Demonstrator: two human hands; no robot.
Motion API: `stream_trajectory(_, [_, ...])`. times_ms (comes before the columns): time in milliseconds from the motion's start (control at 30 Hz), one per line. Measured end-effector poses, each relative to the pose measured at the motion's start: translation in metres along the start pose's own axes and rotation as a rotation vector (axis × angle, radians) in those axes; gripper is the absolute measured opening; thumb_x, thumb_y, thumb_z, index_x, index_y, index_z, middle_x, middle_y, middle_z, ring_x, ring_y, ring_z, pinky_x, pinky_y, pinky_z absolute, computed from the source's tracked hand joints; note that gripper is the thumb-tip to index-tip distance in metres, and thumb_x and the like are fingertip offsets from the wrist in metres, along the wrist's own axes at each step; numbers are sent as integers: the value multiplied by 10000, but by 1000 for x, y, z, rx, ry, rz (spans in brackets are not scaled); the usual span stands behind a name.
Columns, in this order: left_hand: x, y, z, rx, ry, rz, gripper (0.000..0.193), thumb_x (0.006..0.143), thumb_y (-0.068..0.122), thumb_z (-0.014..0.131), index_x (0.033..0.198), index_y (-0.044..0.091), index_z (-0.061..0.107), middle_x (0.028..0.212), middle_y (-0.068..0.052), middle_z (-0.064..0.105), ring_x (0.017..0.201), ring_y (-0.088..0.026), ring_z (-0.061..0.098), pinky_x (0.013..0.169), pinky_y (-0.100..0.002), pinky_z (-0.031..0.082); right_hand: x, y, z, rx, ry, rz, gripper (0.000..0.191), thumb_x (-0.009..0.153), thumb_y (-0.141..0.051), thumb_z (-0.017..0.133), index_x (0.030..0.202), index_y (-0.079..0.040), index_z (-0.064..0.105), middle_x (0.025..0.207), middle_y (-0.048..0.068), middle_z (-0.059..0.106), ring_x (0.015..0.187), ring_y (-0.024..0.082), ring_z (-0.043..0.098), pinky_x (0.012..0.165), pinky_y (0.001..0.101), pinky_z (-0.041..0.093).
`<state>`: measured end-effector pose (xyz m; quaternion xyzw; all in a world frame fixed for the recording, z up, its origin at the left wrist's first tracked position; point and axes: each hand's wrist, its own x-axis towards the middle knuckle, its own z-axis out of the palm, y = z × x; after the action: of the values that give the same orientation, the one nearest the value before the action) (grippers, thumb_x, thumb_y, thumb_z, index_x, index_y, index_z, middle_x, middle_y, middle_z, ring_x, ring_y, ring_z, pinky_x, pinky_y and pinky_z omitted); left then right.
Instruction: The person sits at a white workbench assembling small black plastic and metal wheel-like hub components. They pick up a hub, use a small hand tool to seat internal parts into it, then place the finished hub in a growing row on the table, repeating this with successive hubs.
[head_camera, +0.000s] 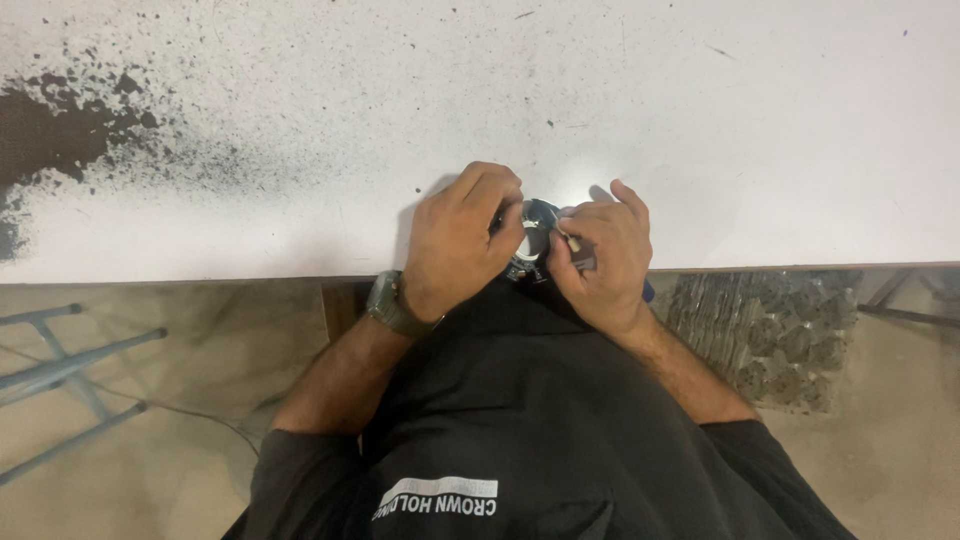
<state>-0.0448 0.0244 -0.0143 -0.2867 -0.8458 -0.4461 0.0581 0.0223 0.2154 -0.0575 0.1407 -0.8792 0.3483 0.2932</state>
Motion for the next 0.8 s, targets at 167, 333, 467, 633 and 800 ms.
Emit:
stream_trajectory(167, [7,1,8,108,-5,-54,84,901,90,700,950,76,633,929,-56,661,771,-256,665,659,-391,529,1,-2,0,-7,-3,-13,303,845,28,787,1065,-72,604,987,74,690,965,256,671,1175,532,422])
stream_trajectory(333, [8,3,6,52,-14,-88,79,922,82,688,974,67,631,958,-54,660,772,-234,672,666,-390,529,3,-3,-1,1,-4,-17,306,845,27,791,1071,-69,608,990,76,687,963,255,670,1170,533,423])
stream_trajectory(467, [-2,8,-3,42,28,61,166,876,46,710,1028,54,645,1113,-60,675,931,-266,672,804,-400,542,3,-3,-2,1,12,-9,304,828,29,789,1054,-71,612,991,81,689,957,261,673,1154,529,425])
stream_trajectory(633, [-8,10,-9,118,-17,115,155,820,40,746,948,61,659,1176,-66,655,1024,-271,658,868,-399,536,2,-2,-1,9,31,4,296,829,34,790,1040,-76,615,982,72,688,937,256,678,1145,527,436])
stream_trajectory(800, [-8,13,-8,180,-123,147,149,829,54,750,960,57,679,1173,-72,652,1023,-263,657,854,-392,543,1,-2,-2,8,18,2,297,841,27,797,1049,-79,615,985,70,685,952,254,676,1137,527,440])
